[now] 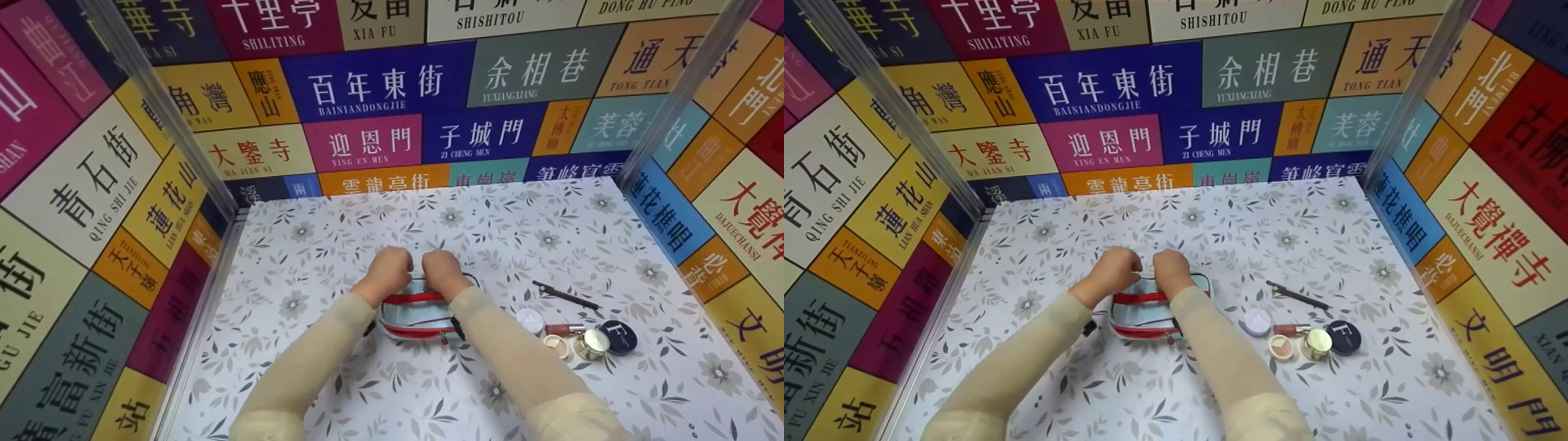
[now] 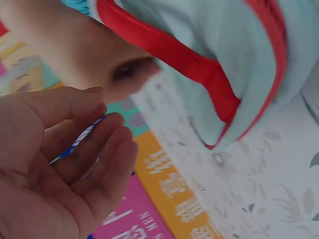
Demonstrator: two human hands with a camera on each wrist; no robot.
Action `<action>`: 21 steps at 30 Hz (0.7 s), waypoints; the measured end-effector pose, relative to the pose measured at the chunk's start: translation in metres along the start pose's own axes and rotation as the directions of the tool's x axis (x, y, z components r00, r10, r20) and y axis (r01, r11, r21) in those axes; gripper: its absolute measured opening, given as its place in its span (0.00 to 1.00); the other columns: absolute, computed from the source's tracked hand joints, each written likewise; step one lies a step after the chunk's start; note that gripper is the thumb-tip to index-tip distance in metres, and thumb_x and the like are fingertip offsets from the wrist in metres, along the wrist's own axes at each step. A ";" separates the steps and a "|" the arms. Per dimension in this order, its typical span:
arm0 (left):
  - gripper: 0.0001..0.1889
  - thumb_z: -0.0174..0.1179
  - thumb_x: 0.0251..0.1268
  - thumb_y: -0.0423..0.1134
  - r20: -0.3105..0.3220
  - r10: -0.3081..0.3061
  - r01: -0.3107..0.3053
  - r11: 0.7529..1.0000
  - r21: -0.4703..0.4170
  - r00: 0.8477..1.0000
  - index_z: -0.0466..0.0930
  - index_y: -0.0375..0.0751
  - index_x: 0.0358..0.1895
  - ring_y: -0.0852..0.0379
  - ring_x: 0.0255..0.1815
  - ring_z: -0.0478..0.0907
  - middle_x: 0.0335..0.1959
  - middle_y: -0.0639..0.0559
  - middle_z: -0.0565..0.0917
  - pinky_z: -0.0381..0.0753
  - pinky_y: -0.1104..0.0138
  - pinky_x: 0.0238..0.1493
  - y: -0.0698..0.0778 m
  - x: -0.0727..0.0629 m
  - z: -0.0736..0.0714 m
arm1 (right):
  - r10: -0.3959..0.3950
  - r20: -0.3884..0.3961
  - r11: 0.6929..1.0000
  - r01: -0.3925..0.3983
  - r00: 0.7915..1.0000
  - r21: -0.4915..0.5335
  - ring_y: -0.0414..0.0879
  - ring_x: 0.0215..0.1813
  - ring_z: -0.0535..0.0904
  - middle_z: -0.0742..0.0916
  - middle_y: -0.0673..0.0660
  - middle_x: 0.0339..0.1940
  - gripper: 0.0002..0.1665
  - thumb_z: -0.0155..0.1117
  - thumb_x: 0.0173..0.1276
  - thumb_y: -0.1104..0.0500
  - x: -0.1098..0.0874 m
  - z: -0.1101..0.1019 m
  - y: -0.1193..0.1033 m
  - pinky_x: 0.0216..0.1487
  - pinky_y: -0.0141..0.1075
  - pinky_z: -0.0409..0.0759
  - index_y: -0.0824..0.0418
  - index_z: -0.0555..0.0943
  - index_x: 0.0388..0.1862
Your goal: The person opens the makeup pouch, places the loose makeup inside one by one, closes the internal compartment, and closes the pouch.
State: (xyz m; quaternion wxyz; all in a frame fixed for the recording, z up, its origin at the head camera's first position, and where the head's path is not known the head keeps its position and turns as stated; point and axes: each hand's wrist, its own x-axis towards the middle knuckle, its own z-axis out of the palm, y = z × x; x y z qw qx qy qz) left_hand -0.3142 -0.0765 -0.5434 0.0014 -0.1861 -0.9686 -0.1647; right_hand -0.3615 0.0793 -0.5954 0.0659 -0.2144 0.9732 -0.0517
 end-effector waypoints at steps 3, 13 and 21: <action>0.05 0.69 0.58 0.29 0.072 -0.017 0.014 0.999 0.048 0.997 0.89 0.39 0.37 0.44 0.40 0.86 0.36 0.46 0.91 0.86 0.54 0.46 -0.002 0.020 0.010 | 0.010 -0.005 0.999 -0.009 1.000 0.035 0.58 0.39 0.85 0.90 0.60 0.31 0.10 0.81 0.52 0.64 0.000 0.001 0.002 0.50 0.51 0.86 0.62 0.84 0.26; 0.05 0.73 0.57 0.31 0.135 -0.001 -0.006 0.999 0.049 0.991 0.90 0.36 0.37 0.43 0.40 0.86 0.37 0.43 0.91 0.86 0.54 0.47 -0.008 0.051 0.031 | 0.006 -0.086 0.997 0.001 0.996 0.081 0.63 0.43 0.88 0.91 0.63 0.34 0.10 0.81 0.49 0.64 -0.002 0.006 0.008 0.50 0.54 0.87 0.63 0.86 0.28; 0.09 0.79 0.52 0.34 0.176 -0.014 0.002 0.997 0.071 0.984 0.90 0.37 0.35 0.43 0.41 0.85 0.37 0.42 0.92 0.86 0.53 0.53 -0.007 0.051 0.039 | 0.018 -0.086 0.997 -0.011 0.996 0.077 0.63 0.43 0.88 0.92 0.63 0.34 0.14 0.84 0.46 0.60 -0.003 0.006 0.011 0.50 0.55 0.87 0.63 0.87 0.27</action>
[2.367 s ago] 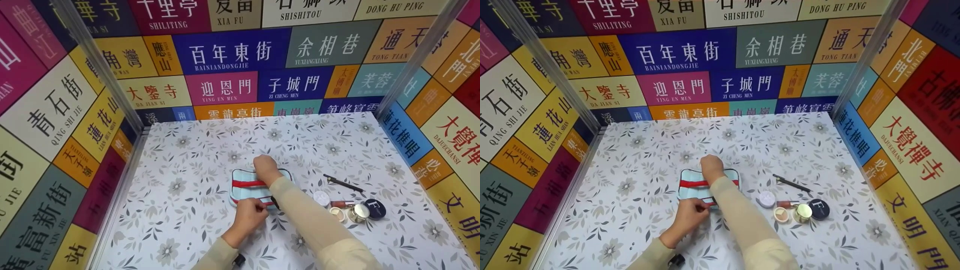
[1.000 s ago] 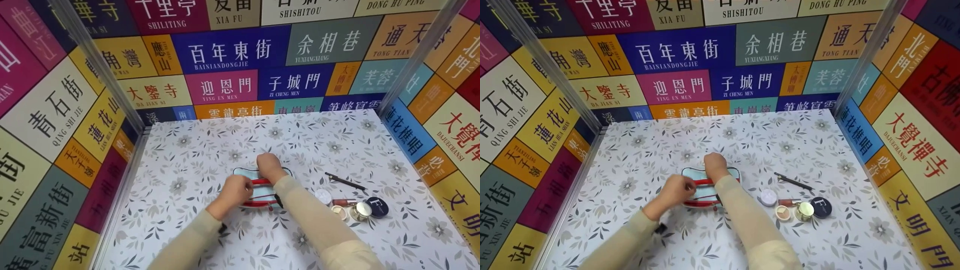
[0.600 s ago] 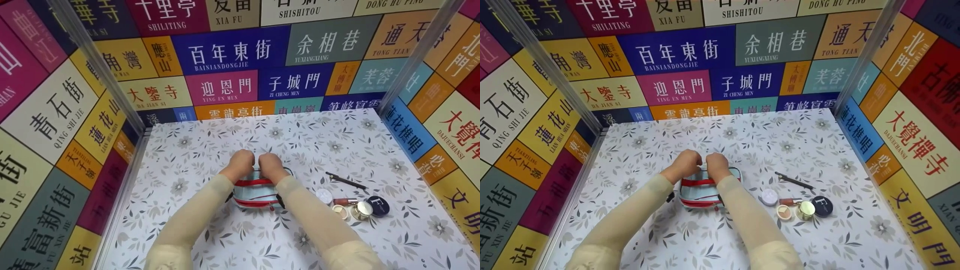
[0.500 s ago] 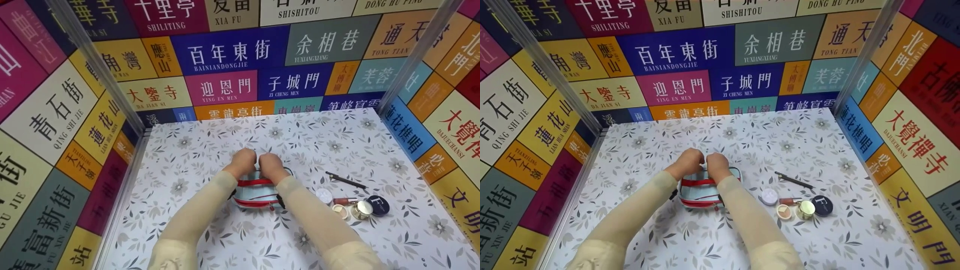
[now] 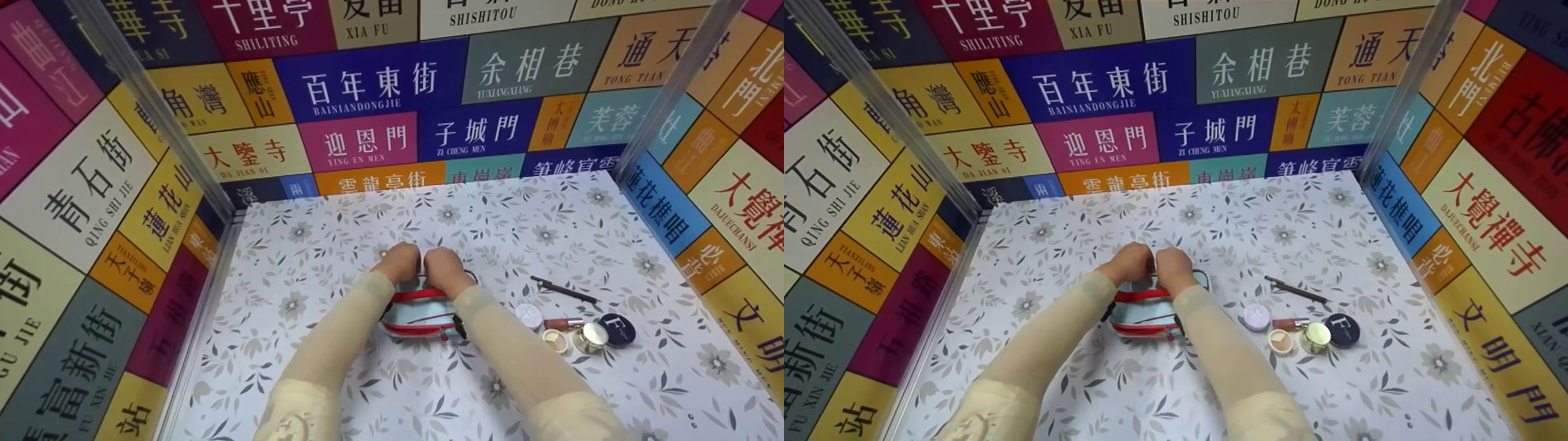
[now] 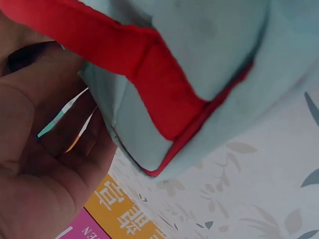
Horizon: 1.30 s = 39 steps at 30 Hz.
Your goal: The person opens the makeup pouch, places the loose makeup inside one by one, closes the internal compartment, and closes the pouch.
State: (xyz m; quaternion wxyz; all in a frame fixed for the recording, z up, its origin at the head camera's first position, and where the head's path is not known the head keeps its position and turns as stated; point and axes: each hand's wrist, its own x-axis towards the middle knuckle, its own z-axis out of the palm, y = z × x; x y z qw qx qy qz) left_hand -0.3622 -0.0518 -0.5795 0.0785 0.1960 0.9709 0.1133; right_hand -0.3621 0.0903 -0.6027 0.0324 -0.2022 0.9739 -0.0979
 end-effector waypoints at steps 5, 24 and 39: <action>0.08 0.77 0.54 0.33 -0.001 -0.032 0.032 0.999 -0.004 0.999 0.90 0.37 0.37 0.43 0.44 0.86 0.39 0.43 0.92 0.85 0.54 0.55 -0.001 0.001 0.004 | -0.018 0.002 1.000 0.018 1.000 0.012 0.63 0.42 0.87 0.91 0.63 0.33 0.13 0.83 0.48 0.61 0.000 -0.001 0.000 0.50 0.55 0.86 0.63 0.86 0.27; 0.11 0.81 0.50 0.35 0.101 -0.154 0.156 0.988 -0.013 0.983 0.90 0.41 0.37 0.49 0.38 0.82 0.37 0.48 0.91 0.86 0.57 0.53 -0.005 0.022 0.022 | -0.077 -0.047 0.923 0.089 0.996 0.376 0.58 0.44 0.88 0.93 0.61 0.35 0.09 0.81 0.57 0.65 -0.026 -0.020 0.013 0.53 0.52 0.86 0.66 0.92 0.37; 0.08 0.74 0.59 0.33 0.075 -0.183 0.181 0.983 0.030 0.980 0.90 0.38 0.41 0.47 0.40 0.81 0.42 0.44 0.90 0.86 0.56 0.53 0.006 0.012 0.013 | -0.042 -0.156 0.939 0.092 0.987 0.332 0.54 0.36 0.85 0.90 0.57 0.30 0.03 0.76 0.62 0.65 -0.070 -0.038 -0.018 0.45 0.51 0.85 0.64 0.89 0.33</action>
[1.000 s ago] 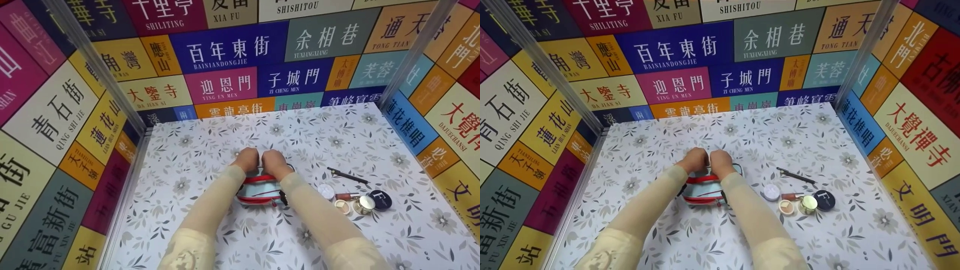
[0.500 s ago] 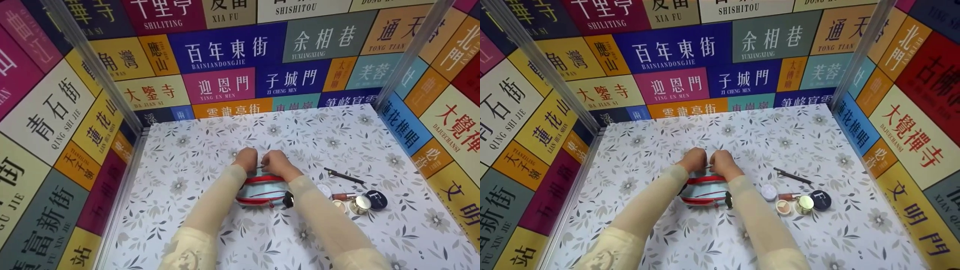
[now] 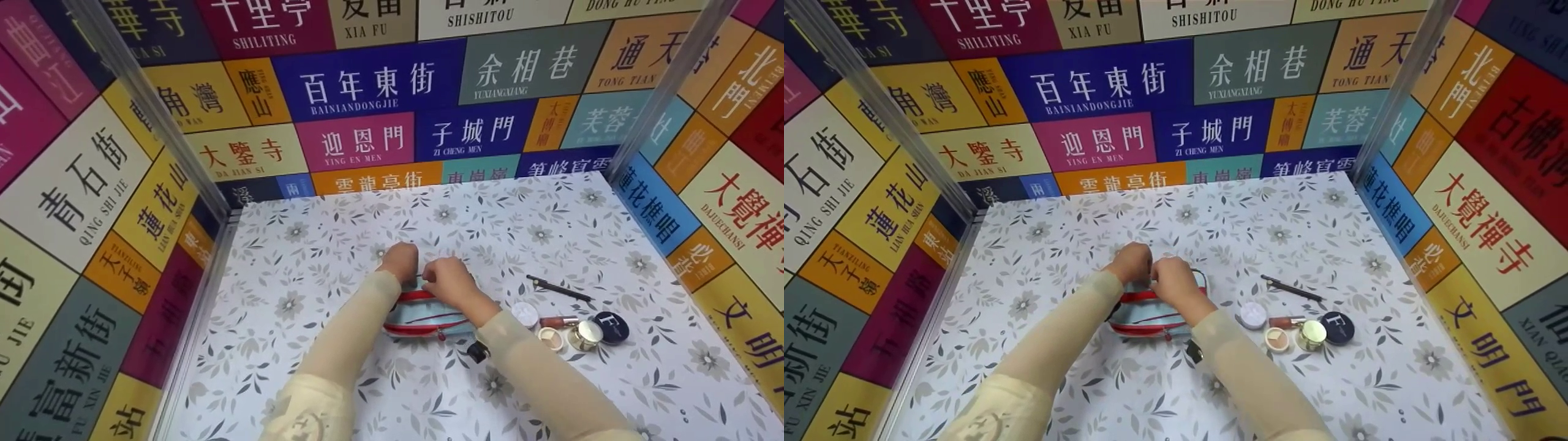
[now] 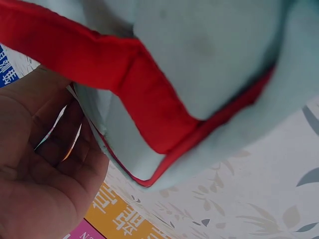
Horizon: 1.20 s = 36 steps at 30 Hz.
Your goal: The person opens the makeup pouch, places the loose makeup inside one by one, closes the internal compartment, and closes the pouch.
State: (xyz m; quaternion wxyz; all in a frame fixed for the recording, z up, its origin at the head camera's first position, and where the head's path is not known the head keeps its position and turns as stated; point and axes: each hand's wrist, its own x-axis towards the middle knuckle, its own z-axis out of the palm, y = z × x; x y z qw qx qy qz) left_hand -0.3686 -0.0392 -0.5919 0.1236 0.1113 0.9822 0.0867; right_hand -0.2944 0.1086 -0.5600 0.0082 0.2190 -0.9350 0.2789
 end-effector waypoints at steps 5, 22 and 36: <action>0.08 0.73 0.59 0.32 -0.019 -0.001 0.002 1.000 0.025 1.000 0.89 0.37 0.41 0.46 0.40 0.83 0.42 0.44 0.90 0.86 0.55 0.52 0.001 0.002 0.001 | -0.066 -0.036 0.997 0.065 0.997 -0.043 0.54 0.32 0.84 0.89 0.55 0.25 0.06 0.77 0.60 0.64 -0.015 -0.003 -0.008 0.40 0.50 0.83 0.60 0.87 0.26; 0.08 0.78 0.54 0.36 -0.013 -0.026 0.025 0.999 -0.023 1.000 0.91 0.40 0.36 0.49 0.42 0.85 0.41 0.45 0.92 0.87 0.56 0.55 -0.002 0.000 0.003 | 0.019 -0.061 0.999 -0.021 0.998 -0.029 0.46 0.26 0.80 0.84 0.46 0.17 0.17 0.82 0.56 0.62 -0.057 0.002 0.001 0.34 0.44 0.79 0.53 0.81 0.17; 0.11 0.81 0.53 0.36 0.075 -0.001 0.007 0.996 -0.085 0.997 0.90 0.42 0.38 0.51 0.39 0.80 0.36 0.50 0.89 0.86 0.57 0.53 -0.005 -0.005 -0.007 | 0.110 -0.038 0.993 -0.111 0.993 -0.034 0.41 0.21 0.72 0.79 0.47 0.13 0.20 0.81 0.58 0.60 -0.090 0.022 -0.004 0.27 0.37 0.71 0.54 0.78 0.15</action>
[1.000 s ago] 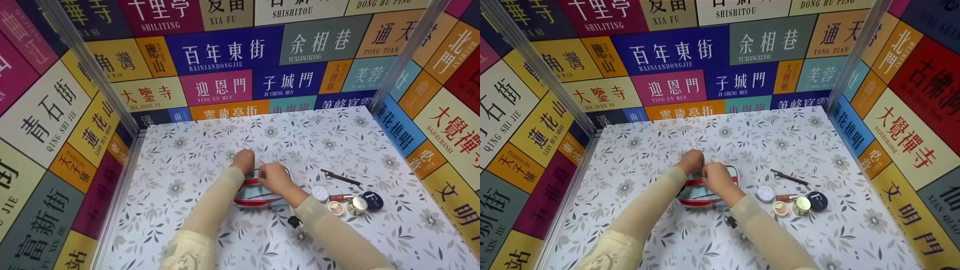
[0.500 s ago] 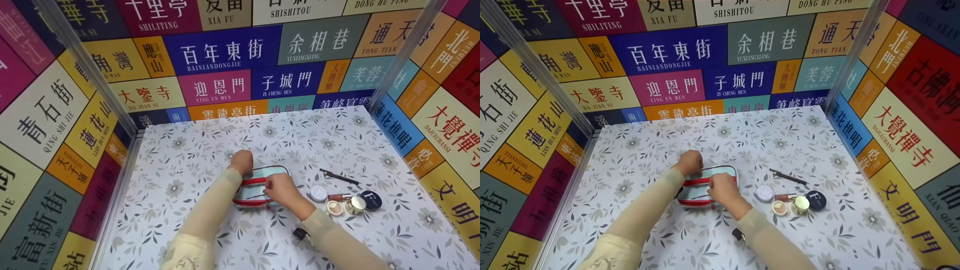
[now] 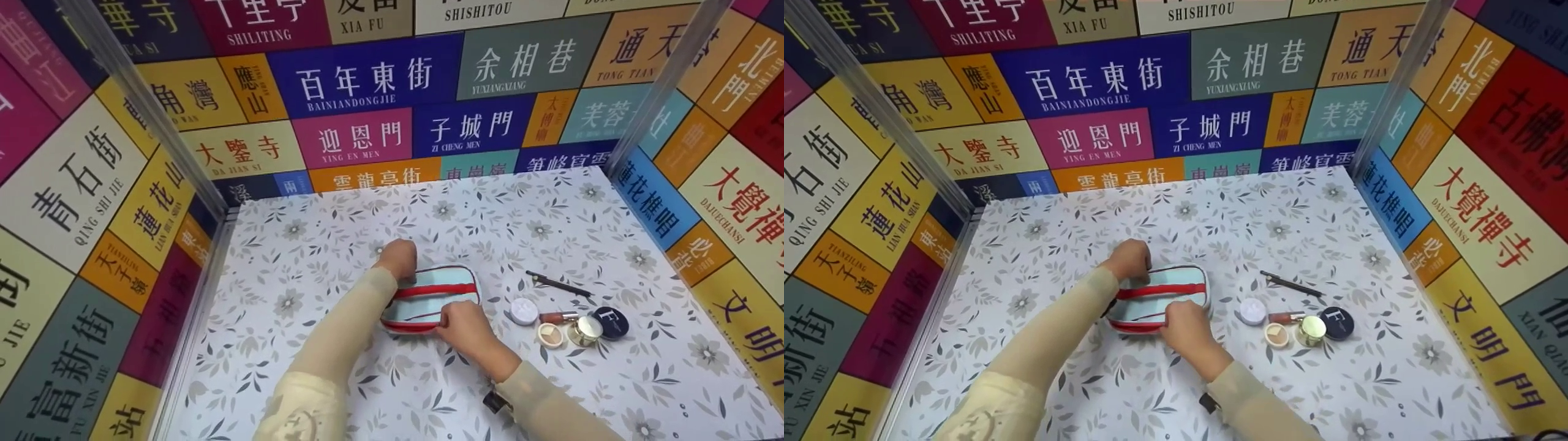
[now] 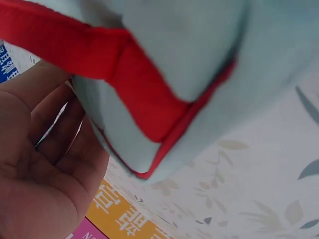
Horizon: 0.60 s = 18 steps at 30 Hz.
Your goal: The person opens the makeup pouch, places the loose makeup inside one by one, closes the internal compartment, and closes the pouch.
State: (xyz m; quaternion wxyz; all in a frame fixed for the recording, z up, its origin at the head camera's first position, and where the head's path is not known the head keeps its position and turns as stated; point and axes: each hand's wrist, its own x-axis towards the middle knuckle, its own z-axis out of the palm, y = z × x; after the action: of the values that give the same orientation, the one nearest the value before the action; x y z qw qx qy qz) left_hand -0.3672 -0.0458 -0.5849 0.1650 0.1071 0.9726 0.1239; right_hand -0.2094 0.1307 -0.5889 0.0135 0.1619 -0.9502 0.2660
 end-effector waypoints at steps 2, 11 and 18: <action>0.11 0.81 0.52 0.36 -0.007 0.014 -0.014 1.000 0.013 1.000 0.90 0.40 0.38 0.51 0.39 0.80 0.37 0.49 0.90 0.86 0.56 0.55 0.001 -0.002 -0.002 | 0.007 -0.018 1.000 -0.007 1.000 -0.029 0.41 0.20 0.70 0.78 0.47 0.12 0.21 0.81 0.57 0.60 -0.003 0.004 0.001 0.25 0.37 0.69 0.54 0.77 0.14; 0.12 0.82 0.50 0.37 -0.024 0.004 -0.004 1.000 0.002 1.000 0.91 0.40 0.37 0.50 0.39 0.81 0.37 0.49 0.91 0.86 0.56 0.54 -0.003 0.003 0.001 | 0.005 -0.094 0.998 -0.012 0.996 -0.068 0.42 0.18 0.66 0.73 0.47 0.10 0.28 0.85 0.56 0.53 -0.009 0.017 0.000 0.23 0.38 0.65 0.54 0.72 0.12; 0.12 0.82 0.52 0.36 -0.018 -0.029 0.028 0.999 -0.041 0.999 0.90 0.43 0.38 0.51 0.39 0.82 0.35 0.51 0.89 0.86 0.56 0.52 -0.002 0.004 0.004 | 0.004 -0.104 0.997 -0.012 0.995 -0.081 0.43 0.19 0.65 0.73 0.47 0.10 0.25 0.79 0.58 0.61 -0.009 0.016 0.003 0.24 0.38 0.65 0.53 0.72 0.12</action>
State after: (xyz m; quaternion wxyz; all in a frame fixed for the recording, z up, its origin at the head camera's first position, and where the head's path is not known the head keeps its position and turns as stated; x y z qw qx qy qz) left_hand -0.3694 -0.0457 -0.5900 0.1597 0.0885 0.9728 0.1424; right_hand -0.2012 0.1278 -0.6049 0.0683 0.1433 -0.9589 0.2351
